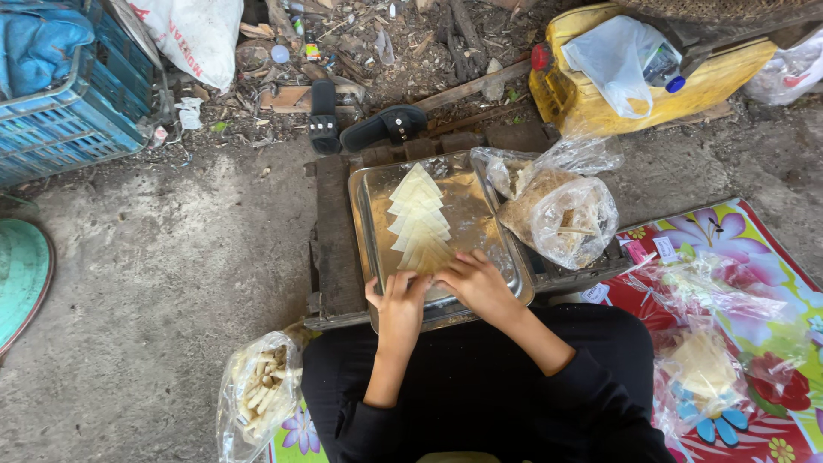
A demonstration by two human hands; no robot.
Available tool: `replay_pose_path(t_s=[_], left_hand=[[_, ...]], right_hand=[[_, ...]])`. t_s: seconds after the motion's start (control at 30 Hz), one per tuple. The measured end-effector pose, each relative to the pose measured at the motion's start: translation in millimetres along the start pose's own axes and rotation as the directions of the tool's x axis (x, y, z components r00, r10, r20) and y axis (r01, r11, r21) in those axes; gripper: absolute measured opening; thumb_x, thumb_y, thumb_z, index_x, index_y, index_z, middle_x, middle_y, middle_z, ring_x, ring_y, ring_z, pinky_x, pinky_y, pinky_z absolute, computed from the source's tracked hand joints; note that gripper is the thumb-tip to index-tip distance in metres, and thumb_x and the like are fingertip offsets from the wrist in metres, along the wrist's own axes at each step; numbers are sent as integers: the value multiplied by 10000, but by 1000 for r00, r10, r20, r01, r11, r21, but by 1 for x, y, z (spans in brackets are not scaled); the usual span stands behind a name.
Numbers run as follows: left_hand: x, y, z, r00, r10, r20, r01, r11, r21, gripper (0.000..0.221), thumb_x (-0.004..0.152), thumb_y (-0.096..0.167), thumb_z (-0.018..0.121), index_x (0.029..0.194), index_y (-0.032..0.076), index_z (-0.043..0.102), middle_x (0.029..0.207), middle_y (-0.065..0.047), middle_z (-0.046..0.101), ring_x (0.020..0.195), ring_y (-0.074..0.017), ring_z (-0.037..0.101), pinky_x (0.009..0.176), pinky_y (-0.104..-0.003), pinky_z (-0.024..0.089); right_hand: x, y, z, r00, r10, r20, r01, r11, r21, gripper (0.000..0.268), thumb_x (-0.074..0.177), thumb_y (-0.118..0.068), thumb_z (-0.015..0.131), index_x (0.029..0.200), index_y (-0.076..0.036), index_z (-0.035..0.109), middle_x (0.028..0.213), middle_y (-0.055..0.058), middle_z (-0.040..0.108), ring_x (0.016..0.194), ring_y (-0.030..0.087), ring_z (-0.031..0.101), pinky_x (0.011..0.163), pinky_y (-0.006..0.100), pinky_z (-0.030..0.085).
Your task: The person prepares pastries by applying a paste to dough sheets using a spoon and then rolling them into thin cylinders on a metal tray.
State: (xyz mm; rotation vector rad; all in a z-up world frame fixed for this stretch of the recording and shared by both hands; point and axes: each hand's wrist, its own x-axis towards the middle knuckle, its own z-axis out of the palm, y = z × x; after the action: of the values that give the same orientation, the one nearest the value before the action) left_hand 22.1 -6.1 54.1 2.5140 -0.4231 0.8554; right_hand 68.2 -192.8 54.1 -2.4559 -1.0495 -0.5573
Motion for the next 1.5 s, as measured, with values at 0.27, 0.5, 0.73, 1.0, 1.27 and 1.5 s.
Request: replay_pose_path(t_s=[0.27, 0.5, 0.73, 1.0, 1.27, 1.5], left_hand=[[9, -1, -2, 999, -50, 20, 51, 998, -38, 75, 884, 204, 759, 943, 177, 722, 904, 44, 627, 916, -158, 624, 1092, -593, 263], [10, -1, 8, 995, -94, 23, 93, 995, 38, 105, 872, 194, 764, 973, 196, 737, 1002, 38, 591, 976, -170, 593, 1098, -630, 259], [5, -3, 11, 995, -98, 16, 97, 994, 53, 122, 875, 201, 761, 996, 208, 750, 986, 59, 602, 1009, -156, 587, 1099, -624, 251], [2, -4, 15, 991, -135, -3, 135, 991, -13, 177, 892, 212, 765, 1068, 199, 744, 978, 65, 604, 1037, -159, 594, 1109, -596, 259], [8, -1, 16, 985, -171, -19, 172, 982, 79, 213, 852, 234, 776, 1064, 226, 754, 1259, 11, 558, 1234, -218, 507, 1092, -644, 227], [13, 3, 14, 979, -202, 8, 200, 975, 95, 230, 845, 277, 774, 1073, 258, 749, 1379, -15, 531, 1342, -258, 437, 1095, -657, 222]], right_hand=[[12, -3, -6, 994, 30, -101, -31, 1000, -5, 123, 838, -223, 730, 883, -110, 708, 940, 57, 717, 1046, 274, 654, 905, 392, 457], [17, -6, -3, 996, 75, -47, -76, 997, -27, 114, 832, -197, 742, 889, -100, 728, 928, 38, 688, 1001, 251, 628, 873, 387, 464], [12, -7, 1, 996, 40, -81, -44, 998, -53, 123, 826, -199, 768, 881, -94, 738, 936, 42, 676, 985, 258, 621, 841, 408, 445], [17, -7, 4, 987, 109, -117, -117, 992, -57, 165, 837, -145, 759, 970, -53, 725, 1001, 65, 690, 1029, 254, 630, 882, 372, 444], [18, 0, 6, 989, 123, -76, -126, 992, -28, 144, 832, -131, 759, 963, -80, 727, 1031, 53, 706, 1033, 246, 632, 856, 385, 433], [23, 7, 7, 992, 89, -94, -92, 996, -20, 206, 836, -163, 759, 1034, -105, 750, 1075, 18, 686, 1084, 249, 626, 907, 394, 430]])
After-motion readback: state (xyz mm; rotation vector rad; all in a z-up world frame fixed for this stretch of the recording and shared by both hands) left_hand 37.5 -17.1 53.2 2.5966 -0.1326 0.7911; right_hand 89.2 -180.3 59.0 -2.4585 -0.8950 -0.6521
